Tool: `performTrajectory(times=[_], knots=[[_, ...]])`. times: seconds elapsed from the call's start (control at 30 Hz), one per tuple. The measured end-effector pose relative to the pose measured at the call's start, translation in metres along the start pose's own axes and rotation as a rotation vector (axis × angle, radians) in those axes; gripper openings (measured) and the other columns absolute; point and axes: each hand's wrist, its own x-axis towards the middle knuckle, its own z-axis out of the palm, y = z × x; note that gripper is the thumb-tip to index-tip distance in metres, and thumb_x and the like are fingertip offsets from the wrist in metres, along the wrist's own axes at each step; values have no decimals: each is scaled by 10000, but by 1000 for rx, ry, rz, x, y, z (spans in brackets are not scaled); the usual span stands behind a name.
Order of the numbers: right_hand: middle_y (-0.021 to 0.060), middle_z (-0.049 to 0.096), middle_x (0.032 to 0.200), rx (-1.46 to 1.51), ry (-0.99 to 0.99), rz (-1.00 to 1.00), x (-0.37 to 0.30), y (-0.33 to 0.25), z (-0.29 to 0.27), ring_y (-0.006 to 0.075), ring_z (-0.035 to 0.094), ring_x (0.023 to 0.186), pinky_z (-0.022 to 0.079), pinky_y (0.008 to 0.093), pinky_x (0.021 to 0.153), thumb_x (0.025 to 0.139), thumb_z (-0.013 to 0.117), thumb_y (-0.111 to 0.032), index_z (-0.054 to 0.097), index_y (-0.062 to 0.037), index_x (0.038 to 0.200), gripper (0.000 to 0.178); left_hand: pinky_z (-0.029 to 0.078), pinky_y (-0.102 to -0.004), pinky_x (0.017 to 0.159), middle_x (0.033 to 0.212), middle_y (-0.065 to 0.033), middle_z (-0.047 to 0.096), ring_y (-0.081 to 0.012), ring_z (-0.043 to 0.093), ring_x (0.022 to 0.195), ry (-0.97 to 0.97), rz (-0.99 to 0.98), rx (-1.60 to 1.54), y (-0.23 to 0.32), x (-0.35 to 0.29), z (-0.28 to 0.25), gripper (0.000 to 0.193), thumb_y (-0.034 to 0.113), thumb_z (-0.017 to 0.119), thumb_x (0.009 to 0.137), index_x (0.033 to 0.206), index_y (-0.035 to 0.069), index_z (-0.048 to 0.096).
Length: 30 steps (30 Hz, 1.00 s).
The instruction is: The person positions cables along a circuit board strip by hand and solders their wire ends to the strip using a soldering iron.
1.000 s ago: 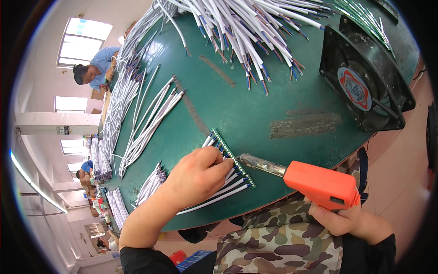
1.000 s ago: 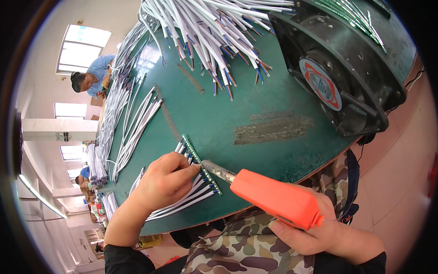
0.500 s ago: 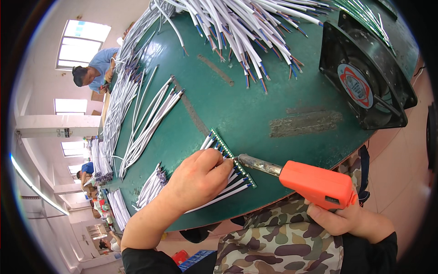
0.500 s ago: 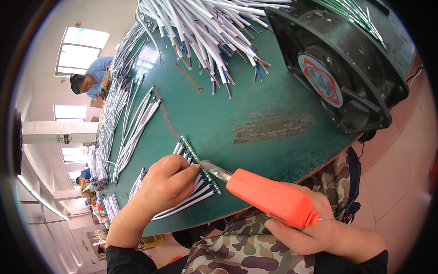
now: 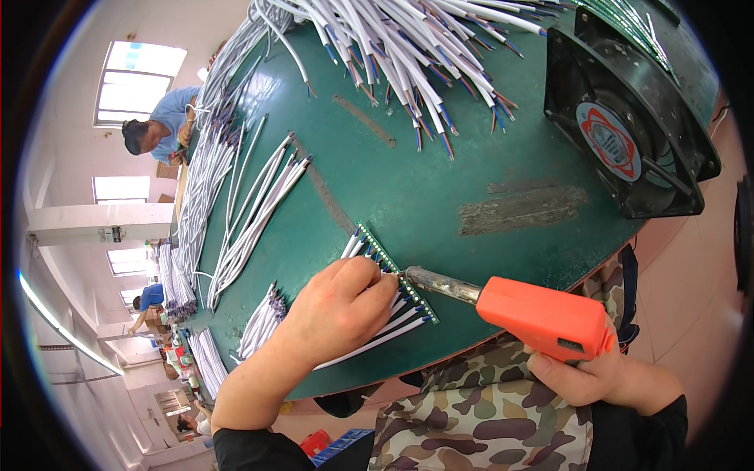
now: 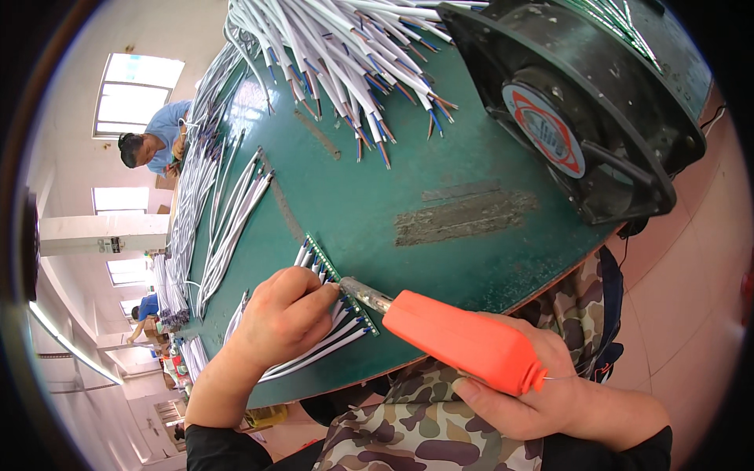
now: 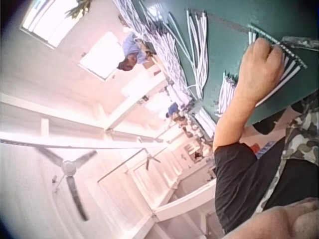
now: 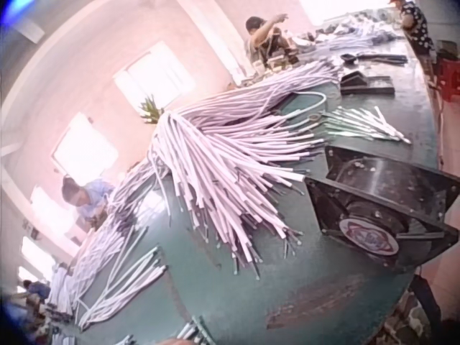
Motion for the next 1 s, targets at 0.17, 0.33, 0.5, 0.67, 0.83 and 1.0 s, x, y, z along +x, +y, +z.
performTrajectory(times=[0.17, 0.33, 0.5, 0.67, 0.83, 1.0], knots=[[235, 652, 1218, 36, 3, 2, 1, -2, 0, 349, 690, 981, 560, 387, 832, 824, 776, -109, 665, 25, 1155, 374, 520, -378, 635, 877, -85, 534, -265, 590, 716, 3, 0, 4, 2, 0, -1, 291, 29, 738, 734, 1017, 19, 668], [217, 660, 1207, 9, 0, -5, 1, -2, -2, 333, 693, 967, 557, 379, 822, 827, 773, -100, 665, 19, 1160, 370, 521, -376, 640, 881, -83, 538, -264, 592, 723, -5, 5, 4, 1, 2, -1, 292, 31, 738, 734, 1018, 22, 669], [161, 684, 1146, 145, 17, 34, 3, -7, -5, 283, 695, 914, 545, 350, 806, 832, 755, -63, 656, 18, 1184, 374, 521, -379, 650, 885, -84, 537, -266, 589, 729, 1, 5, -3, 0, 1, -1, 292, 33, 738, 734, 1017, 18, 669], [114, 687, 1073, 207, 61, 65, 0, -9, -4, 236, 679, 890, 532, 327, 807, 843, 739, -41, 647, 17, 1165, 340, 529, -389, 661, 891, -88, 558, -275, 606, 751, -17, -2, 4, 0, 1, -2, 324, 19, 733, 707, 1026, 18, 681], [107, 686, 1061, 172, 41, 34, 4, -8, -2, 236, 673, 884, 528, 325, 801, 847, 745, -50, 641, 10, 1161, 337, 520, -387, 661, 891, -90, 536, -271, 589, 739, -6, 7, 6, 1, 0, -2, 287, 36, 735, 743, 1021, 13, 668], [115, 684, 1054, 134, 1, 29, 5, -5, -1, 241, 666, 881, 525, 335, 794, 848, 750, -52, 634, 6, 1161, 339, 520, -388, 664, 889, -90, 535, -274, 590, 745, 5, 11, -7, 0, 0, 0, 286, 33, 733, 744, 1022, 13, 669]])
